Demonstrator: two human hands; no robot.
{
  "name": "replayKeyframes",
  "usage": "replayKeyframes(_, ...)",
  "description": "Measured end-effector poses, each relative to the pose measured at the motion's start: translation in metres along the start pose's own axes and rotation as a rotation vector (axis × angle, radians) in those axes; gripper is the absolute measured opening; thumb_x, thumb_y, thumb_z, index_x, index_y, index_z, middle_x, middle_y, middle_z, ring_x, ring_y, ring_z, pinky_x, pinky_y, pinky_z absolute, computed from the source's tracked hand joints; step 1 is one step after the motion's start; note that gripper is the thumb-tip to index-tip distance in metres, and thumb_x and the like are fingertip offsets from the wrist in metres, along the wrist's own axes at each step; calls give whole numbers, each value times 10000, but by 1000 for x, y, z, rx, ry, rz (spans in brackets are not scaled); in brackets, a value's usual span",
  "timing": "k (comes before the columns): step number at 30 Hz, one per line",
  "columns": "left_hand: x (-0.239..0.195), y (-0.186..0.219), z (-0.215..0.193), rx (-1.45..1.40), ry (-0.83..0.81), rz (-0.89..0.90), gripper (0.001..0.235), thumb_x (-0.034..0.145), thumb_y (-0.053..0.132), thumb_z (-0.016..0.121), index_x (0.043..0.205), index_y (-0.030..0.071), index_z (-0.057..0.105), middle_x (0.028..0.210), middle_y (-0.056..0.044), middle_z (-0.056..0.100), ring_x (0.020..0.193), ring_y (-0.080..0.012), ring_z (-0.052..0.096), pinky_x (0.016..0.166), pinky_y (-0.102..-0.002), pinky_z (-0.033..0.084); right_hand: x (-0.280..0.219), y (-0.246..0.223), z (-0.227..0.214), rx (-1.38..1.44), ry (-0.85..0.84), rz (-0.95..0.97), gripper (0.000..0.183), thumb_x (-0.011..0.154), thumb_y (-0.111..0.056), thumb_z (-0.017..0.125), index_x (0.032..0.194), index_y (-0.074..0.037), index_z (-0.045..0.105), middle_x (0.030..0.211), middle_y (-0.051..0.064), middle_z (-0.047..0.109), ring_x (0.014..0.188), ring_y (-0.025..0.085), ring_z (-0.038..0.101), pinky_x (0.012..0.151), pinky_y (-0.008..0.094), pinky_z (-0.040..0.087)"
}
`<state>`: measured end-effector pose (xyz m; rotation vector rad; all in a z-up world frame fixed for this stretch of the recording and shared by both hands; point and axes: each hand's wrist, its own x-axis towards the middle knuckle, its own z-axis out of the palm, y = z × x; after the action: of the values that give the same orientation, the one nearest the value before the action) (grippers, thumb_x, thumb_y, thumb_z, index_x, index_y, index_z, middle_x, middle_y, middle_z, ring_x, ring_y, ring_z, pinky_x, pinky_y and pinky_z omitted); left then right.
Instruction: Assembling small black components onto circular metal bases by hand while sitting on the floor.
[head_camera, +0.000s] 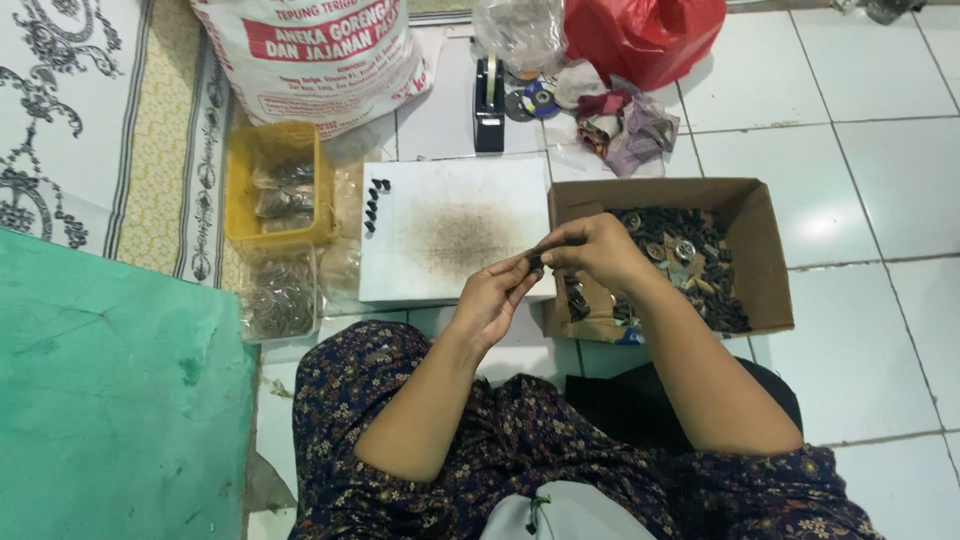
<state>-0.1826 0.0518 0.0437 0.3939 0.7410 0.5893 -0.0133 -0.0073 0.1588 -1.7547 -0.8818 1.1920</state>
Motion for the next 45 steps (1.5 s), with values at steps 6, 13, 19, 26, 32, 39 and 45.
replayKeyframes(6,15,29,-24,-106,53,61,276,931,12,729,1197,-56,698,1075,-240,735,967,-305,749,886,-321,652,26,1,28,29,42,-99,316,774,17,848,1079,38,771,919,194,737,840,207,686,709,318,651)
replayKeyframes(13,13,69,-36,-29,172,161,338,978,98,687,1299,-1,646,1032,-168,740,920,-231,744,847,-310,655,82,10,88,-116,91,-257,228,803,-95,879,1020,-76,813,881,105,748,799,151,669,640,277,647)
replayKeyframes(19,-14,131,-38,287,488,404,389,914,147,732,1289,59,677,998,-140,748,774,-164,683,643,-267,629,128,15,145,-100,95,-332,222,819,-138,876,1020,-72,809,867,119,757,834,187,700,668,299,650)
replayKeyframes(26,2,151,-62,305,729,652,316,866,145,750,1176,84,751,938,-96,737,712,-116,661,530,-197,566,170,24,198,-166,187,-405,126,850,-96,843,973,-96,814,818,99,768,792,212,733,626,321,630)
replayKeyframes(32,17,144,-62,193,658,641,329,929,108,653,1250,69,712,1099,-116,735,733,-123,653,544,-176,530,179,21,212,-297,287,-509,103,867,-57,810,967,-49,792,803,156,749,780,302,719,647,365,589)
replayKeyframes(39,31,134,-67,289,627,613,335,955,99,626,1279,100,712,1206,-103,720,731,-112,654,538,-182,530,189,34,220,-407,362,-629,136,837,-111,836,962,-93,786,830,92,726,834,259,669,726,352,567)
replayKeyframes(45,34,130,-68,296,633,617,336,952,110,644,1280,103,715,1200,-90,720,711,-109,650,534,-183,546,191,35,219,-445,359,-618,134,842,-137,831,960,-112,773,835,78,710,832,260,662,732,359,553)
